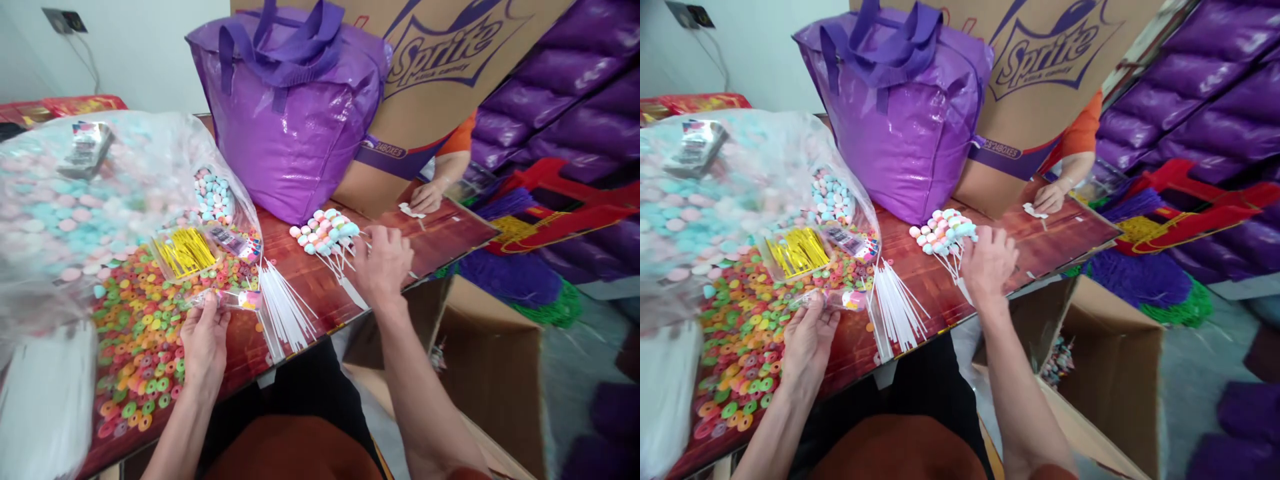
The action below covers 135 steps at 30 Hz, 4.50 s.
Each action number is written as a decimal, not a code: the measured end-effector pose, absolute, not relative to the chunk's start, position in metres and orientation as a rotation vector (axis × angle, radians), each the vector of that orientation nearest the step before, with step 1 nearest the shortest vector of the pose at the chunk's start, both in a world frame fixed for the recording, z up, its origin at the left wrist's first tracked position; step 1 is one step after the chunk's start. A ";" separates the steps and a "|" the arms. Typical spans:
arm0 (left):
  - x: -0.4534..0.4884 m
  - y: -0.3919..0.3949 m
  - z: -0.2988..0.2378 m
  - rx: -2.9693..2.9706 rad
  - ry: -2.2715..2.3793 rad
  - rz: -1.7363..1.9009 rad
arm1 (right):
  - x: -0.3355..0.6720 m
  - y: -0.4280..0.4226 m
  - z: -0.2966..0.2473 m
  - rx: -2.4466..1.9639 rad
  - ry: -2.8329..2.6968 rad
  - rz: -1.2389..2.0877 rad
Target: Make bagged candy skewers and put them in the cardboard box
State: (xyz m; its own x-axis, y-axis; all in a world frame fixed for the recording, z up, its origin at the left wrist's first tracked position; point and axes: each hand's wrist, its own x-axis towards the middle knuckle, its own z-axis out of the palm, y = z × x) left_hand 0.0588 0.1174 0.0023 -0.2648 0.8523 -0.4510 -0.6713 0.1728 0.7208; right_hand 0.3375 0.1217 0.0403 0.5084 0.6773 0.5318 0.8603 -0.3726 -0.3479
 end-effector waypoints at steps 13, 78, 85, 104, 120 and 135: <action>0.063 0.126 0.008 0.004 1.115 1.462 | 0.321 0.093 0.016 -1.711 -1.217 -0.113; 0.060 0.118 0.004 0.601 1.107 1.566 | 0.224 0.025 -0.003 -1.458 -1.315 0.825; 0.069 0.106 0.002 0.590 1.058 1.439 | 0.223 0.022 -0.002 -1.386 -1.427 0.821; 0.061 0.108 0.010 0.362 0.732 1.240 | 0.209 0.037 -0.001 -1.385 -0.748 1.632; 0.040 0.099 0.020 0.278 0.785 1.134 | 0.179 0.037 0.011 -1.358 -1.658 0.593; 0.037 0.108 0.014 0.335 0.906 1.191 | 0.196 0.036 0.014 -1.352 -1.299 1.266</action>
